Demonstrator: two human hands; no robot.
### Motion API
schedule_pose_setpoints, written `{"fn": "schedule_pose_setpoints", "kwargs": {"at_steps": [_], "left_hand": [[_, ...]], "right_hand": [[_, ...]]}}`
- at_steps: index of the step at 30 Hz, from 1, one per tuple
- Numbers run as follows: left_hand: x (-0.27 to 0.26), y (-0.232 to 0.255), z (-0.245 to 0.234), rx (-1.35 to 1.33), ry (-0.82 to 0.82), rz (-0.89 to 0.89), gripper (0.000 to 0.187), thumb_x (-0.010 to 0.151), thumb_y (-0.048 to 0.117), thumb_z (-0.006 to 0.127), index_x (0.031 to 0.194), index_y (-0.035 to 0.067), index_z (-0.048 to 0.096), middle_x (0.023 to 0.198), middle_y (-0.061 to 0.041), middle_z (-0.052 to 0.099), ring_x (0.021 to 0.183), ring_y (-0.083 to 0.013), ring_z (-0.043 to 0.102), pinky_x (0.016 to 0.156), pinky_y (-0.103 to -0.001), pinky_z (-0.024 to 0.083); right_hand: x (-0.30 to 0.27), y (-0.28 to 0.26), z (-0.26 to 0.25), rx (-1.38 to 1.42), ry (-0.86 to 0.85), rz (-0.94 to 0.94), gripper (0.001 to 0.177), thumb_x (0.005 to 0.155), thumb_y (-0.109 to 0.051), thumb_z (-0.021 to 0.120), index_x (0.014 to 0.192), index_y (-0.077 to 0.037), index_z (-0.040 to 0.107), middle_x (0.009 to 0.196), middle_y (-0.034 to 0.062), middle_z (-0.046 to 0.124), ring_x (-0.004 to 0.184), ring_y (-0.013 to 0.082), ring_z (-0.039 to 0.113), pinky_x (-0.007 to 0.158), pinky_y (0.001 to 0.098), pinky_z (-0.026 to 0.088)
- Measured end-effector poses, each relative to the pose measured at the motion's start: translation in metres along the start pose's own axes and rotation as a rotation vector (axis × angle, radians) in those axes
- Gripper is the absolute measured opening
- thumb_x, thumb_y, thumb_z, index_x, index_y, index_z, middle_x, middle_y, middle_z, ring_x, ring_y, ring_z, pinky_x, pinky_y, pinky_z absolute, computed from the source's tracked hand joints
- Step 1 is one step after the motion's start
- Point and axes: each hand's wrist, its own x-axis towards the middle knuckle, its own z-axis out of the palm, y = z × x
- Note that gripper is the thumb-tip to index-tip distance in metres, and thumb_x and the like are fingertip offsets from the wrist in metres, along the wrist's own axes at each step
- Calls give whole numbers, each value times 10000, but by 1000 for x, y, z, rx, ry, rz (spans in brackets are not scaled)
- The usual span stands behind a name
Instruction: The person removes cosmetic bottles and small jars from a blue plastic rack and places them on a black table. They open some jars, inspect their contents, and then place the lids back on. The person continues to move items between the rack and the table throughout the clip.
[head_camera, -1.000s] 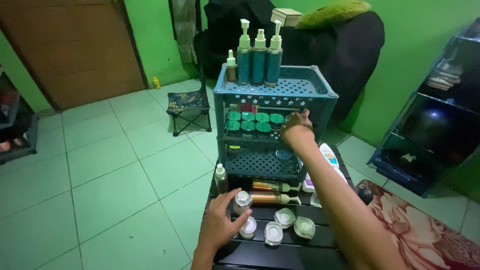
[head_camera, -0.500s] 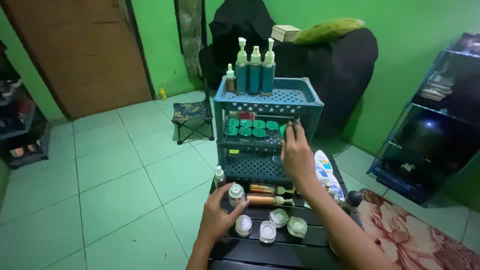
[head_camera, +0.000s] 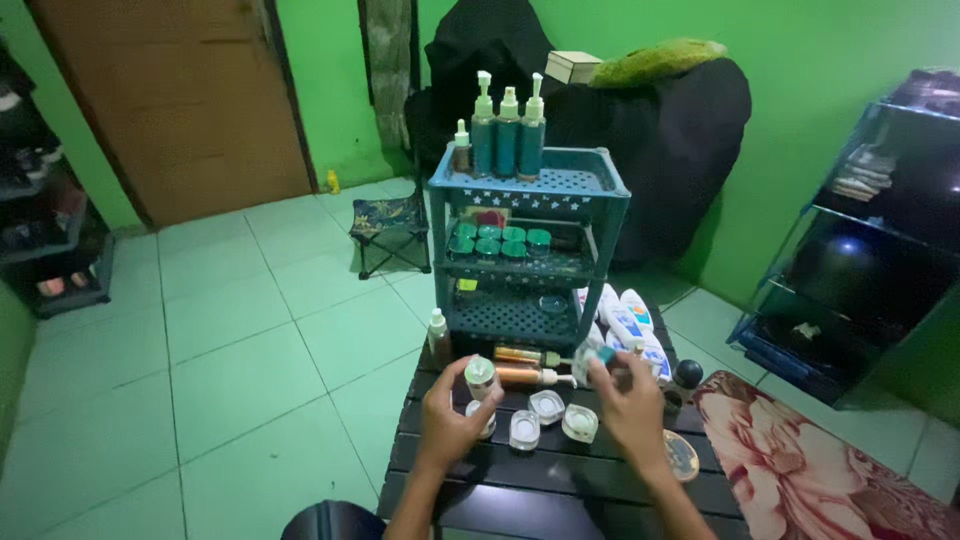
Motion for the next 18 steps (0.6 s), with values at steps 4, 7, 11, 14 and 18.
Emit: {"fn": "schedule_pose_setpoints", "kwargs": {"at_steps": [4,7,11,14,18], "left_hand": [[-19,-6,2,139,106,227,513,761,185,865,1212,40,667,1084,-141,741,1000,-285,728,878,-379,551],[-29,-8,1,158,125,214,503,769,171,860,1210,34,661,1048,-137,713,961,-297,699,846,-387,543],[-32,-13,0,190,141,236,504,766,165,857,1210,30,659,1021,-136,682,940,-300,665,828,-387,530],[-31,-13,-1,198,146,218,510,768,174,851,1216,33,652,1029,-137,671,949,-292,669,831,-375,529],[-33,-10,-4,167,164,115,487,792,190,831,1220,46,650,1071,-122,701,971,-263,704,850,-363,534]], "right_hand": [[-50,47,11,560,-7,251,364,888,-142,756,1184,-2,599,1079,142,702,961,202,655,808,311,535],[-80,44,10,572,-54,231,606,768,-62,760,1312,-22,495,1161,119,663,1043,191,679,904,324,559],[-100,17,13,360,-110,134,567,765,-64,807,1297,-24,612,1198,118,692,1084,190,686,948,323,532],[-101,-3,15,52,-123,-1,582,698,-90,871,1243,-50,672,1160,124,700,1071,227,689,930,337,534],[-107,-22,20,-18,-168,-82,588,688,-109,859,1243,-62,673,1169,147,696,1085,279,695,934,353,529]]}}
